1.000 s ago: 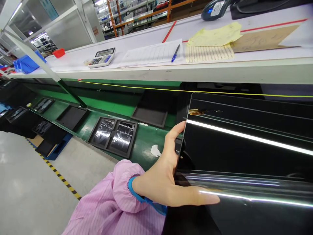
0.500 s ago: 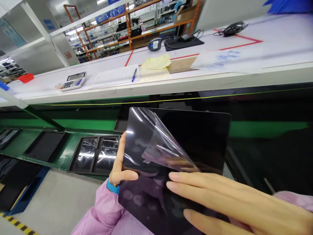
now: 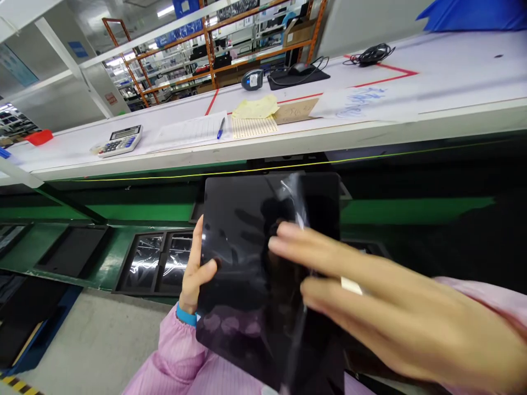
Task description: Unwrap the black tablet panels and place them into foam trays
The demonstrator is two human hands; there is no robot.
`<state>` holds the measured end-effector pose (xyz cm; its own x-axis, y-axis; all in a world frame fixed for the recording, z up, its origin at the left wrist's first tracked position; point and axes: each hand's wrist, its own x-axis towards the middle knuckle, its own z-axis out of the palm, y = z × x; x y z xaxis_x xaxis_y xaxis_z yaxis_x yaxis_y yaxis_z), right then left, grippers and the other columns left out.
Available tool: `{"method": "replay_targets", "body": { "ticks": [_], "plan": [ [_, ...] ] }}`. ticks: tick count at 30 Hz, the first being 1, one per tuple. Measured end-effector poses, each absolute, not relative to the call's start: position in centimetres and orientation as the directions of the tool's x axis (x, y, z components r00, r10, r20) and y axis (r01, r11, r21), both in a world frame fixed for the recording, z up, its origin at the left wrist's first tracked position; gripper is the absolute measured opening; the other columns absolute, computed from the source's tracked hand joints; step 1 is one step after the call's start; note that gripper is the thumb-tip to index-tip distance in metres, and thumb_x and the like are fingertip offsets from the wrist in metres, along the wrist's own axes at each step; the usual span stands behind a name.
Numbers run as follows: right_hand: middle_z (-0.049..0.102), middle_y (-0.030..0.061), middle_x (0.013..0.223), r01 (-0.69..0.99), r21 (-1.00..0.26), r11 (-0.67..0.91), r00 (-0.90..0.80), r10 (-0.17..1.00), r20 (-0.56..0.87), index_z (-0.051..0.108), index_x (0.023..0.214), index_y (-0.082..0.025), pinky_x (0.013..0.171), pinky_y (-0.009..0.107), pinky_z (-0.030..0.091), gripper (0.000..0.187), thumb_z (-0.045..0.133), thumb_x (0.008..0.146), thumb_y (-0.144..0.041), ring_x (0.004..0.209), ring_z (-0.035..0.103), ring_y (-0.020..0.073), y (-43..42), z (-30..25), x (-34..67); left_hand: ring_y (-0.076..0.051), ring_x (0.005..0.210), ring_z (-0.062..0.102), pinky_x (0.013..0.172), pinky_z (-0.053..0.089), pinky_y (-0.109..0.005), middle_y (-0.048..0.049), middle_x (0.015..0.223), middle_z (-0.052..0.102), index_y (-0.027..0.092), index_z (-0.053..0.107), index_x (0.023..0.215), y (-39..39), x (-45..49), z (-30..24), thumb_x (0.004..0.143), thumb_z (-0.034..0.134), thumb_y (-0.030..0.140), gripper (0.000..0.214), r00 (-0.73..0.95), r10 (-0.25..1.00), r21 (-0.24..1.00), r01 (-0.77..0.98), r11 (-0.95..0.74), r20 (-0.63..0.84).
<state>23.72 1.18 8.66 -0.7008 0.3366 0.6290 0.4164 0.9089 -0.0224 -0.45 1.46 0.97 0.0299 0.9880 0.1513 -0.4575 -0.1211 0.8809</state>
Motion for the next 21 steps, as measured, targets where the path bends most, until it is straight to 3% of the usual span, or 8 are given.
{"method": "replay_targets", "body": {
  "ticks": [3, 7, 10, 15, 21],
  "plan": [
    [0.055, 0.0111, 0.137, 0.545, -0.216, 0.810, -0.355, 0.456, 0.816, 0.051, 0.081, -0.017, 0.121, 0.039, 0.038, 0.017, 0.056, 0.096, -0.011, 0.142, 0.037, 0.0277, 3.7, 7.7, 22.8, -0.028, 0.150, 0.036, 0.126, 0.026, -0.045, 0.0025, 0.156, 0.049, 0.033, 0.049, 0.147, 2.9, 0.2, 1.0, 0.088, 0.066, 0.035, 0.062, -0.079, 0.991, 0.886, -0.444, -0.133, 0.109],
    [0.061, 0.0049, 0.130, 0.434, -0.539, 0.722, -0.076, 0.626, 0.776, 0.051, 0.074, -0.019, 0.114, 0.051, 0.043, 0.020, 0.059, 0.093, -0.021, 0.135, 0.046, 0.0319, 6.7, 6.1, 22.2, -0.027, 0.149, 0.038, 0.125, 0.030, -0.044, 0.0014, 0.150, 0.056, 0.030, 0.045, 0.150, 4.7, 0.8, 1.1, 0.092, 0.059, 0.033, 0.060, -0.033, 0.998, 0.916, -0.395, -0.068, 0.060],
    [0.063, 0.0040, 0.126, 0.362, -0.643, 0.674, -0.020, 0.696, 0.718, 0.052, 0.073, -0.020, 0.112, 0.049, 0.044, 0.020, 0.060, 0.091, -0.023, 0.132, 0.049, 0.0299, 7.6, 5.4, 22.2, -0.026, 0.144, 0.046, 0.122, 0.036, -0.043, -0.0005, 0.137, 0.067, 0.025, 0.047, 0.149, 5.0, 1.2, 1.7, 0.093, 0.056, 0.026, 0.056, -0.078, 0.997, 0.929, -0.369, -0.024, -0.005],
    [0.063, 0.0056, 0.125, 0.325, -0.698, 0.638, 0.009, 0.736, 0.677, 0.053, 0.071, -0.020, 0.111, 0.044, 0.044, 0.020, 0.061, 0.089, -0.024, 0.133, 0.050, 0.0266, 7.5, 5.1, 22.2, -0.023, 0.137, 0.055, 0.119, 0.043, -0.043, -0.0018, 0.128, 0.072, 0.019, 0.049, 0.146, 4.7, 1.8, 2.7, 0.098, 0.041, 0.013, 0.049, -0.060, 0.996, 0.934, -0.355, 0.044, -0.070],
    [0.063, 0.0094, 0.125, 0.253, -0.744, 0.618, 0.004, 0.768, 0.640, 0.054, 0.072, -0.018, 0.113, 0.042, 0.040, 0.021, 0.061, 0.090, -0.026, 0.134, 0.049, 0.0242, 8.3, 4.5, 23.1, -0.022, 0.150, 0.035, 0.129, 0.020, -0.043, 0.0076, 0.143, 0.062, 0.027, 0.054, 0.143, 4.9, 2.2, 2.5, 0.095, 0.051, 0.017, 0.049, -0.134, 0.991, 0.957, -0.290, -0.016, -0.024]
  ]
}}
